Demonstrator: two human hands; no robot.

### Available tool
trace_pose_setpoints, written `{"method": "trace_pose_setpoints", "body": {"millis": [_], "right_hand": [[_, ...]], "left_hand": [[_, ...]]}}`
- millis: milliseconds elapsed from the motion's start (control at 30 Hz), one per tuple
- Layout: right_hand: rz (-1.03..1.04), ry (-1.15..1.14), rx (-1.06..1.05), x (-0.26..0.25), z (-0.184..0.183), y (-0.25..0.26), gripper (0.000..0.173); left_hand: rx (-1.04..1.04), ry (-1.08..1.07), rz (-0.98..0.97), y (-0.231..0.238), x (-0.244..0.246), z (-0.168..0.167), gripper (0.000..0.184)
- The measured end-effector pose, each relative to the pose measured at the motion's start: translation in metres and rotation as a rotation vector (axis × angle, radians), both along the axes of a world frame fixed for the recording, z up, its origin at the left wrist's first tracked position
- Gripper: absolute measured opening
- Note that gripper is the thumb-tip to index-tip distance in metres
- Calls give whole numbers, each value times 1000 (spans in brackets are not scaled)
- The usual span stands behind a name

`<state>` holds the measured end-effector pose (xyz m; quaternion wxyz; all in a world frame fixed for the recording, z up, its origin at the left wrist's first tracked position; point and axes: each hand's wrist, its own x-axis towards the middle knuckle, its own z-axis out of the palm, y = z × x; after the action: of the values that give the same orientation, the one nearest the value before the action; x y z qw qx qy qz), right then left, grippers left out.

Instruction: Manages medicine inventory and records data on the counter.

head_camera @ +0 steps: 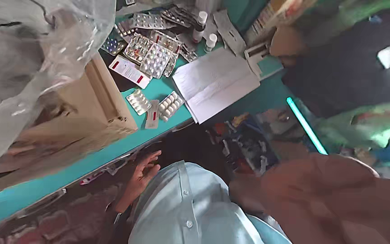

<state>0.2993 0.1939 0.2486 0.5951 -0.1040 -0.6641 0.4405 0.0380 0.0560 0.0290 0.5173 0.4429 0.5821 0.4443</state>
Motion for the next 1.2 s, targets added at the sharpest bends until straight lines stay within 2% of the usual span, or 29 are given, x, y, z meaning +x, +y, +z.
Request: {"method": "trace_pose_setpoints", "body": {"millis": [67,167,233,300,367,500,633,733,800,933,1033,1133,1200], "right_hand": [[34,129,74,18,-21,60,16],[-204,130,154,30,-38,134,16],[-216,90,116,41,-50,173,17],[-224,62,37,48,-62,207,14],[-220,64,-49,50,-72,234,11],[-135,60,-124,53,-87,274,18],[-83,34,-136,48,-94,299,17],[-27,36,-142,43,-101,308,19],[-15,18,-141,41,-103,310,18],[-4,10,-129,43,-103,305,18],[5,6,-83,47,-100,298,17],[-7,-25,-63,50,-90,283,19],[-11,-48,-41,50,-85,274,18]], "left_hand": [[-23,-6,73,11,23,5,53],[-29,19,57,40,60,11,51],[-45,59,-65,58,83,11,49],[-148,109,-155,69,101,7,54],[-272,179,-146,77,115,11,53],[-500,288,-6,83,139,17,46],[-792,472,82,78,162,12,65],[-822,661,77,74,178,12,55],[-796,767,83,72,189,11,45],[-660,759,145,78,197,21,35],[-609,792,122,79,185,20,42],[-477,976,105,86,176,20,42],[-477,1013,49,99,172,17,43]]}}
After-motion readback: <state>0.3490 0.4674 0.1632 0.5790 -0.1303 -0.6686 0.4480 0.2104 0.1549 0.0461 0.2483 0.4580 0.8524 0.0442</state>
